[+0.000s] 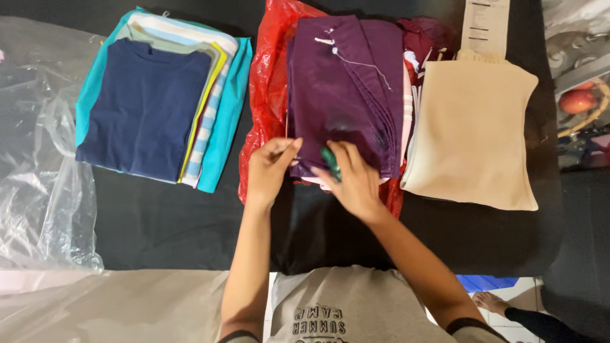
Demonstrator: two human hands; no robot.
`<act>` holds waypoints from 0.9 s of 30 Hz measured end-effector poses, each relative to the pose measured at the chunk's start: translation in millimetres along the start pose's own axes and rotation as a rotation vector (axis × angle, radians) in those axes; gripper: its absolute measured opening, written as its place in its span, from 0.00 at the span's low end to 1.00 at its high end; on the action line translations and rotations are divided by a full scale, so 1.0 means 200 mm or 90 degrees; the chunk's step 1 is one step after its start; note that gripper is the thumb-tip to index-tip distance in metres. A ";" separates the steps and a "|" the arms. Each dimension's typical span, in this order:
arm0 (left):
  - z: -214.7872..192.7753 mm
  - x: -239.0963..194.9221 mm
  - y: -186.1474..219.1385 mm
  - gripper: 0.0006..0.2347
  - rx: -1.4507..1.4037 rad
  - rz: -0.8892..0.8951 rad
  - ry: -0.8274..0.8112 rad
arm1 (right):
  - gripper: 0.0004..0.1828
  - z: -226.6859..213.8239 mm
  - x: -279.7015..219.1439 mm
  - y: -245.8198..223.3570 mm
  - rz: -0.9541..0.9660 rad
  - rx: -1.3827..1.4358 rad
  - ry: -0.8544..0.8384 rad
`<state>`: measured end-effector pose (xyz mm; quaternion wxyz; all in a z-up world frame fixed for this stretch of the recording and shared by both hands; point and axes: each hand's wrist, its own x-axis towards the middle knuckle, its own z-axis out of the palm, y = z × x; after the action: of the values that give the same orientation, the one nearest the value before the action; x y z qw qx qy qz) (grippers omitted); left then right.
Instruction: The person folds a beige sleeveless top and places it on a stack. They then pick up a purple garment, spray it with a green bottle, and fold it. The person continues to fold a pink jacket and a polka-dotted garment, stacking them on the table.
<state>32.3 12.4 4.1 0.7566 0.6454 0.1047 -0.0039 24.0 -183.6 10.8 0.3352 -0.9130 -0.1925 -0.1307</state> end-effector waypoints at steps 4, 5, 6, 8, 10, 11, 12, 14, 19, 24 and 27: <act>0.03 0.06 0.04 0.07 -0.014 0.044 -0.033 | 0.30 -0.08 0.12 0.18 0.077 0.106 -0.034; 0.02 0.06 0.04 0.08 -0.023 0.047 -0.043 | 0.27 -0.12 0.16 0.24 0.075 0.158 -0.057; 0.02 0.06 0.05 0.09 -0.031 0.051 -0.053 | 0.23 -0.14 0.20 0.27 0.073 0.209 -0.080; 0.00 0.07 0.03 0.12 0.028 0.020 -0.007 | 0.22 -0.19 0.25 0.31 0.326 0.336 -0.149; -0.03 0.06 -0.03 0.13 0.077 0.014 0.029 | 0.20 -0.21 0.30 0.33 0.472 0.451 -0.176; -0.05 0.04 -0.07 0.13 0.096 0.025 0.041 | 0.19 -0.21 0.32 0.34 0.490 0.503 -0.167; -0.06 0.03 -0.11 0.14 0.116 0.036 0.053 | 0.18 -0.21 0.33 0.35 0.507 0.556 -0.157; -0.09 0.00 -0.18 0.15 0.054 0.029 0.016 | 0.18 -0.22 0.34 0.35 0.543 0.533 -0.122; -0.07 -0.03 -0.19 0.18 -0.104 -0.105 -0.032 | 0.21 -0.24 0.27 0.27 0.331 0.412 -0.241; -0.02 -0.01 -0.15 0.18 -0.108 -0.145 -0.056 | 0.24 -0.19 0.24 0.22 0.102 0.339 -0.175; 0.03 0.00 -0.12 0.20 -0.078 -0.143 -0.050 | 0.24 -0.18 0.24 0.18 0.214 0.380 -0.198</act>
<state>29.1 2.1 -17.4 0.7928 0.5818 0.1464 -0.1074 77.9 -220.8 34.8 0.5702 -0.8029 -0.1179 0.1280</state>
